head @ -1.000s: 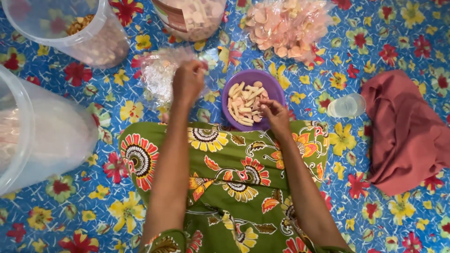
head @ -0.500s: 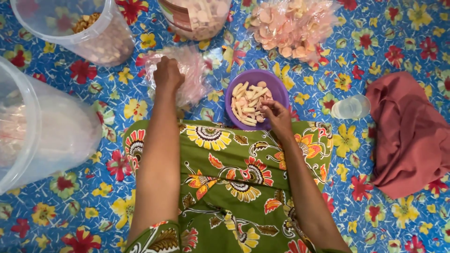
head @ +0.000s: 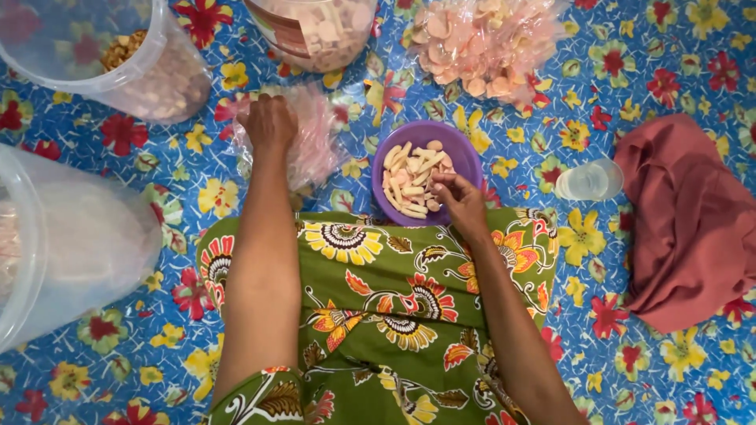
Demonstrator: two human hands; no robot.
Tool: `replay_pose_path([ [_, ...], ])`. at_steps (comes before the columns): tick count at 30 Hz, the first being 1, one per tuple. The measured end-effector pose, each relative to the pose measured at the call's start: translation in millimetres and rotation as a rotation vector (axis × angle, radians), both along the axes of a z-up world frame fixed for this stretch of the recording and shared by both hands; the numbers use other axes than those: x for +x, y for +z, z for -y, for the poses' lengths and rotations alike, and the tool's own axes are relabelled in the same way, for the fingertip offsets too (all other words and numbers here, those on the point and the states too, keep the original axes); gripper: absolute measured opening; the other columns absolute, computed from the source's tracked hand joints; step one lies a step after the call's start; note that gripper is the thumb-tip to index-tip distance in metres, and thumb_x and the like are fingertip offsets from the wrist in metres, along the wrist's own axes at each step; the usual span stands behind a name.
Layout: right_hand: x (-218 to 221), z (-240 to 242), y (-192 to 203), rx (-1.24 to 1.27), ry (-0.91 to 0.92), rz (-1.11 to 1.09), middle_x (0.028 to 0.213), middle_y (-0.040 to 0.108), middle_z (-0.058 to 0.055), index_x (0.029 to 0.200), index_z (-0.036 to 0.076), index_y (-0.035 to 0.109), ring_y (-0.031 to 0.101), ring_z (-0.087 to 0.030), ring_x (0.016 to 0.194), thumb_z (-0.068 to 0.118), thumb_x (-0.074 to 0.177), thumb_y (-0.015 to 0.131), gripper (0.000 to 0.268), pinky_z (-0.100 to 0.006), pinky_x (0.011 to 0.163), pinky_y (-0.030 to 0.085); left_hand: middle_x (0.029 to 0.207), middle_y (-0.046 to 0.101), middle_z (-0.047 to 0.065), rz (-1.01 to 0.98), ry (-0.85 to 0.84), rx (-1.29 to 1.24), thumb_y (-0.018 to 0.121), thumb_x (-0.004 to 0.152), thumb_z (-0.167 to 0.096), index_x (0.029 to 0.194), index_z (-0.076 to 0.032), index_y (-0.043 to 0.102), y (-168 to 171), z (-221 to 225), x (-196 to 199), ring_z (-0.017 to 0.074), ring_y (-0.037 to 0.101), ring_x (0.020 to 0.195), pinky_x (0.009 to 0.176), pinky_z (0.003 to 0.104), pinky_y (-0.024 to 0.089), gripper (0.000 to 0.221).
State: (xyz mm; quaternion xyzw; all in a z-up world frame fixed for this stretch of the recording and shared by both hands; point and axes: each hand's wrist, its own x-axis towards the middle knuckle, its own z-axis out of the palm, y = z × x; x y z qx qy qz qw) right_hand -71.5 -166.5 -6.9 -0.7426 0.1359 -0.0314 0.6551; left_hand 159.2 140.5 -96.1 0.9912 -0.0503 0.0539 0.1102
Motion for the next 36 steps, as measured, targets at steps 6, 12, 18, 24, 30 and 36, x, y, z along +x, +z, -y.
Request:
replay_pose_path([
  [6,2,0,0,0.000,0.013,-0.006,0.085,0.067,-0.008,0.109,0.007,0.064,0.061,-0.009,0.071,0.010,0.087,0.063,0.022,-0.021,0.066,0.052,0.086,0.057,0.008,0.026,-0.009,0.070,0.066,0.074,-0.028,0.083,-0.012,0.066,-23,-3,12,0.0302,0.059,0.085,0.071,0.057,0.043,0.019],
  [12,2,1,-4,-0.011,0.015,-0.005,0.086,0.067,-0.005,0.109,0.009,0.065,0.059,-0.007,0.069,0.011,0.087,0.063,0.022,-0.020,0.065,0.051,0.093,0.050,0.015,0.125,0.297,0.052,0.071,0.069,-0.026,0.086,-0.005,0.064,11,-6,5,0.0347,0.051,0.091,0.070,0.060,0.041,0.029],
  [18,4,1,-1,-0.032,0.019,-0.002,0.084,0.067,-0.004,0.109,0.010,0.065,0.058,-0.006,0.067,0.011,0.087,0.063,0.022,-0.019,0.063,0.049,0.104,0.052,0.013,-0.111,0.321,-0.194,0.073,0.071,-0.032,0.099,-0.012,0.056,7,-22,6,0.0379,0.053,0.101,0.077,0.065,0.039,0.039],
  [24,2,0,-2,-0.039,0.015,0.005,0.085,0.067,-0.006,0.108,0.010,0.066,0.059,-0.007,0.066,0.011,0.086,0.064,0.022,-0.020,0.063,0.050,0.101,0.060,0.012,-0.228,0.290,-0.108,0.068,0.073,-0.030,0.101,-0.008,0.059,-26,-30,23,0.0354,0.056,0.101,0.076,0.060,0.043,0.036],
  [30,2,3,-6,-0.029,0.021,0.012,0.084,0.067,-0.005,0.109,0.010,0.065,0.058,-0.007,0.067,0.012,0.087,0.064,0.022,-0.020,0.063,0.049,0.102,0.058,0.015,-0.093,0.108,-0.029,0.051,0.075,-0.011,0.093,-0.003,0.057,-20,-34,9,0.0337,0.048,0.106,0.084,0.050,0.046,0.021],
  [36,2,1,-4,-0.012,0.022,0.022,0.081,0.066,-0.005,0.109,0.009,0.065,0.058,-0.007,0.066,0.013,0.087,0.065,0.022,-0.020,0.063,0.049,0.110,0.054,0.010,-0.423,0.427,-0.319,0.067,0.067,-0.011,0.090,-0.015,0.051,-46,-40,52,0.0263,0.058,0.106,0.092,0.035,0.047,0.028],
])
